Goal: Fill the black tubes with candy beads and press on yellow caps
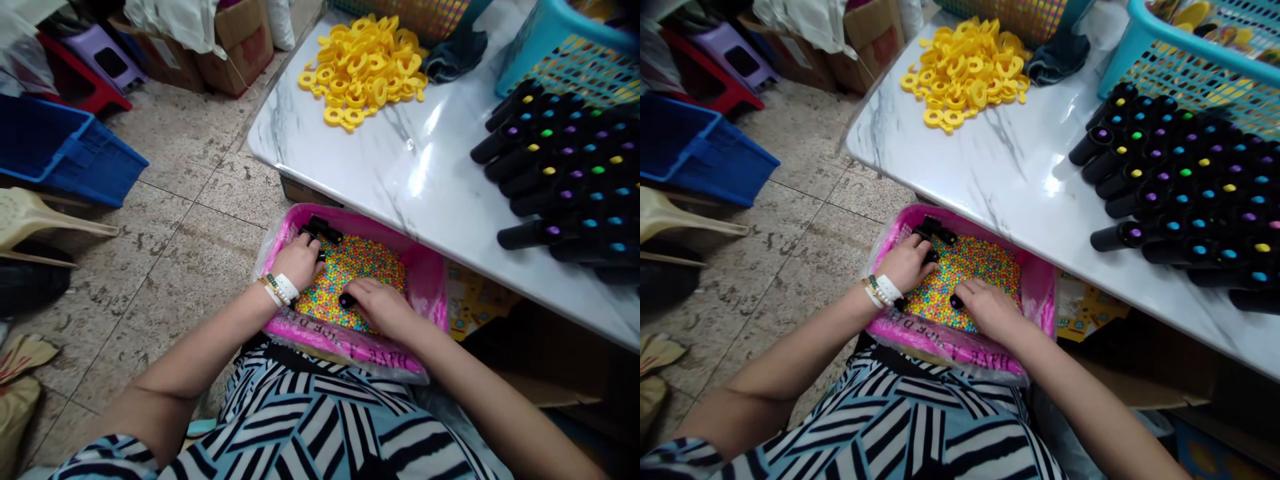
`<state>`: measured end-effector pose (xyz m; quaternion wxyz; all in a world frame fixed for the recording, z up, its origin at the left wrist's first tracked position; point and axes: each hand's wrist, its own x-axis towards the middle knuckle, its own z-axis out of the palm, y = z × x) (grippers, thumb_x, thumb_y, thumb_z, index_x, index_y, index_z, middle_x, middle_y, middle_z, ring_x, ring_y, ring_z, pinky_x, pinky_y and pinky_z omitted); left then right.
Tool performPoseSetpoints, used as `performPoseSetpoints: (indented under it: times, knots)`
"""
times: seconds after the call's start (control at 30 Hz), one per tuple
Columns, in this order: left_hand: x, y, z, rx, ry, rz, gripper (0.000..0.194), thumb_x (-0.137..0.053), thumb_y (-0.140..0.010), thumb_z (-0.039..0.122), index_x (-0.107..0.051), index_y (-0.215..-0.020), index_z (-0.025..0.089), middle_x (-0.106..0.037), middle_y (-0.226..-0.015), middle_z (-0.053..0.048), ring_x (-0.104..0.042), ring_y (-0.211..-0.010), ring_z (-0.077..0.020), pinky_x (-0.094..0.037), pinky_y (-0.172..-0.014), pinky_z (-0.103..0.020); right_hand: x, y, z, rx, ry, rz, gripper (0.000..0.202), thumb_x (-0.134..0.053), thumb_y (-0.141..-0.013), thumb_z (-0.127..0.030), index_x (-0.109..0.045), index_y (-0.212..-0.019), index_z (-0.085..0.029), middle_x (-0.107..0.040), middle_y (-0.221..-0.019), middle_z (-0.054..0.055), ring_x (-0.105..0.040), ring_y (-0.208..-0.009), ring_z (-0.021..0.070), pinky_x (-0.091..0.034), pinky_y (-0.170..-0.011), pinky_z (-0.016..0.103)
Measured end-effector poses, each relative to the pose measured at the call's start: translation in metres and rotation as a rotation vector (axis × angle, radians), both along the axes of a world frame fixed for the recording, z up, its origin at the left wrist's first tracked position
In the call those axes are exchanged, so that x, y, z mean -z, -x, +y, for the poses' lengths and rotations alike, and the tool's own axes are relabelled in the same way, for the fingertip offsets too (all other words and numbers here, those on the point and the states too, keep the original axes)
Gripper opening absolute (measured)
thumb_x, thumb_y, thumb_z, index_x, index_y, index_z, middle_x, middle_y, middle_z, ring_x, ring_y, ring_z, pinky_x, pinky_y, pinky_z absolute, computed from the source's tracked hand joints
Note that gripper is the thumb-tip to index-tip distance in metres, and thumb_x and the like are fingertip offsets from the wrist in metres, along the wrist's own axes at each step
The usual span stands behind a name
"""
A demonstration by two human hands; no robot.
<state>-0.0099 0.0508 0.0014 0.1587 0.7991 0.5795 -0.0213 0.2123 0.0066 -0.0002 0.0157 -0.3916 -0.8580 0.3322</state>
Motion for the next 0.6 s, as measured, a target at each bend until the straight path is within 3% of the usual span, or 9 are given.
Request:
performPoseSetpoints:
  times: [0.07,0.13,0.27,0.33,0.43,0.53,0.6]
  knots:
    - [0.000,0.002,-0.005,-0.023,0.019,-0.100,0.029,-0.060,-0.087,0.036,-0.058,-0.104,0.013,-0.059,-0.101,-0.012,-0.062,-0.092,-0.0253,-0.051,-0.080,-0.037,0.001,0.004,-0.003,-0.038,0.027,-0.033,0.023,-0.054,-0.082,-0.004,-0.063,-0.099,-0.017,-0.068,-0.100,0.010,-0.063,-0.096,0.0216,-0.050,-0.083,0.034]
    - [-0.001,0.006,-0.009,-0.046,0.028,-0.248,0.028,-0.060,-0.087,0.035,-0.058,-0.103,0.012,-0.062,-0.099,-0.011,-0.062,-0.093,-0.0249,-0.051,-0.084,-0.038,-0.002,0.004,-0.005,-0.008,0.114,0.097,0.027,-0.057,-0.080,-0.004,-0.063,-0.102,-0.019,-0.069,-0.100,0.007,-0.064,-0.095,0.0193,-0.050,-0.084,0.032]
    - [-0.001,0.014,-0.014,-0.084,-0.034,-0.496,0.027,-0.057,-0.089,0.032,-0.057,-0.111,0.015,-0.065,-0.105,-0.010,-0.062,-0.099,-0.0229,-0.050,-0.090,-0.040,-0.024,-0.003,-0.008,0.249,0.328,0.539,0.029,-0.064,-0.081,-0.012,-0.062,-0.107,-0.022,-0.069,-0.106,0.004,-0.065,-0.102,0.0183,-0.051,-0.091,0.035]
    - [-0.001,0.016,-0.014,-0.078,-0.052,-0.535,0.027,-0.056,-0.089,0.032,-0.058,-0.111,0.016,-0.065,-0.105,-0.010,-0.063,-0.098,-0.0221,-0.051,-0.090,-0.040,-0.042,-0.005,-0.009,0.389,0.320,0.720,0.024,-0.067,-0.082,-0.019,-0.061,-0.105,-0.022,-0.068,-0.108,0.006,-0.065,-0.104,0.0195,-0.053,-0.091,0.036]
    - [0.002,0.017,-0.011,-0.032,-0.056,-0.538,0.023,-0.057,-0.088,0.031,-0.060,-0.107,0.018,-0.065,-0.101,-0.008,-0.064,-0.095,-0.0217,-0.052,-0.087,-0.039,-0.067,-0.007,-0.010,0.613,0.064,0.778,0.024,-0.069,-0.080,-0.024,-0.061,-0.103,-0.022,-0.067,-0.104,0.007,-0.066,-0.094,0.0193,-0.056,-0.081,0.033]
    - [0.005,0.015,-0.008,0.002,-0.077,-0.519,0.021,-0.057,-0.086,0.031,-0.059,-0.104,0.018,-0.064,-0.097,-0.007,-0.064,-0.093,-0.0221,-0.053,-0.084,-0.038,-0.082,-0.015,-0.003,0.941,-0.342,0.573,0.030,-0.071,-0.080,-0.029,-0.062,-0.108,-0.022,-0.066,-0.085,0.003,-0.062,-0.067,0.0154,-0.053,-0.060,0.029]
    - [0.007,0.015,-0.006,0.018,-0.079,-0.504,0.020,-0.056,-0.086,0.030,-0.059,-0.103,0.018,-0.064,-0.095,-0.007,-0.064,-0.091,-0.0220,-0.053,-0.082,-0.037,-0.086,-0.025,0.007,1.105,-0.594,0.362,0.031,-0.071,-0.080,-0.034,-0.062,-0.107,-0.021,-0.061,-0.068,-0.001,-0.057,-0.057,0.0151,-0.049,-0.055,0.029]
